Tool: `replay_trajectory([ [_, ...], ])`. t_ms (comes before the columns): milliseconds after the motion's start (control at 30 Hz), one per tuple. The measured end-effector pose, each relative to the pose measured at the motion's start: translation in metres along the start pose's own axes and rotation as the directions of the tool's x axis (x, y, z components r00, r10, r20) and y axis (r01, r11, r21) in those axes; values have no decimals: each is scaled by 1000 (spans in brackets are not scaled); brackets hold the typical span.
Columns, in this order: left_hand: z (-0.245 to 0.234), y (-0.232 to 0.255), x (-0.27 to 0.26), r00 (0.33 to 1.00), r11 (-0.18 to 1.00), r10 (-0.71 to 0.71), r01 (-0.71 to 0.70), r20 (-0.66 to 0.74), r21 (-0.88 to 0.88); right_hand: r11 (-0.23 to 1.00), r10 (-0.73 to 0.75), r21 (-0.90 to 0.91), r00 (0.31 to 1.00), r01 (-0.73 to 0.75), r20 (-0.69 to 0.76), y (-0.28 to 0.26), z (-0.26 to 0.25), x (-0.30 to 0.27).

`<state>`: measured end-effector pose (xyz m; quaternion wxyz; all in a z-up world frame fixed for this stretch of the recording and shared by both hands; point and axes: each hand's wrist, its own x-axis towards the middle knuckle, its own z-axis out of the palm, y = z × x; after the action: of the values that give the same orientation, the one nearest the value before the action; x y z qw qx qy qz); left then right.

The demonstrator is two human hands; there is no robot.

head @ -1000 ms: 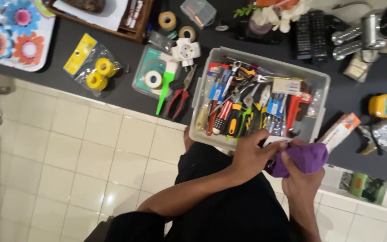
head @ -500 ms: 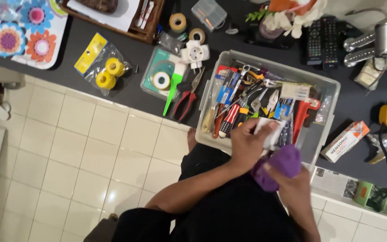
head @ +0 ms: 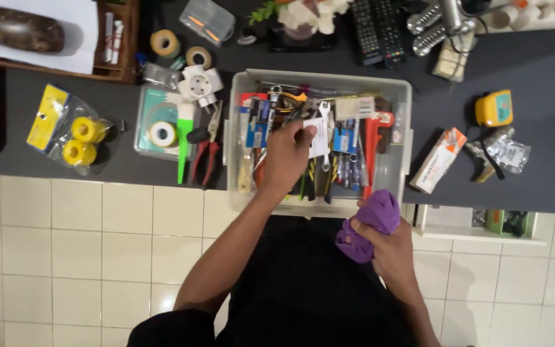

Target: The person removes various tools from a clear plastic bin, wipes each with a purple cloth, and places them on the table. The person then returns some tools to the bin and arranges them.

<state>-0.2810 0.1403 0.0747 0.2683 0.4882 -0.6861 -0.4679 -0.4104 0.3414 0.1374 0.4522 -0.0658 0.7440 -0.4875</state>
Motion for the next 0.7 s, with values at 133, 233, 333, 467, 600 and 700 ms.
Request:
replay_trajectory([
  [133,25,-2,25,998,996,-1,7,-58,92,997,7,72,998,-11,56,-7,-13,1],
  [233,36,-10,33,997,991,-34,43,-73,128,991,34,124,998,-41,58,-6,-21,2],
  [333,37,5,31,997,991,-51,58,-55,122,989,45,142,998,-52,54,-5,-27,3],
  [467,55,-29,40,993,948,24,15,-119,319,988,38,146,999,-42,30,2,-26,8],
  [600,46,-39,22,979,801,111,14,-172,598,997,-40,65,996,34,85,12,-16,15],
  [700,-10,-9,-17,937,918,248,-146,-246,368,993,-41,113,992,27,123,6,4,10],
])
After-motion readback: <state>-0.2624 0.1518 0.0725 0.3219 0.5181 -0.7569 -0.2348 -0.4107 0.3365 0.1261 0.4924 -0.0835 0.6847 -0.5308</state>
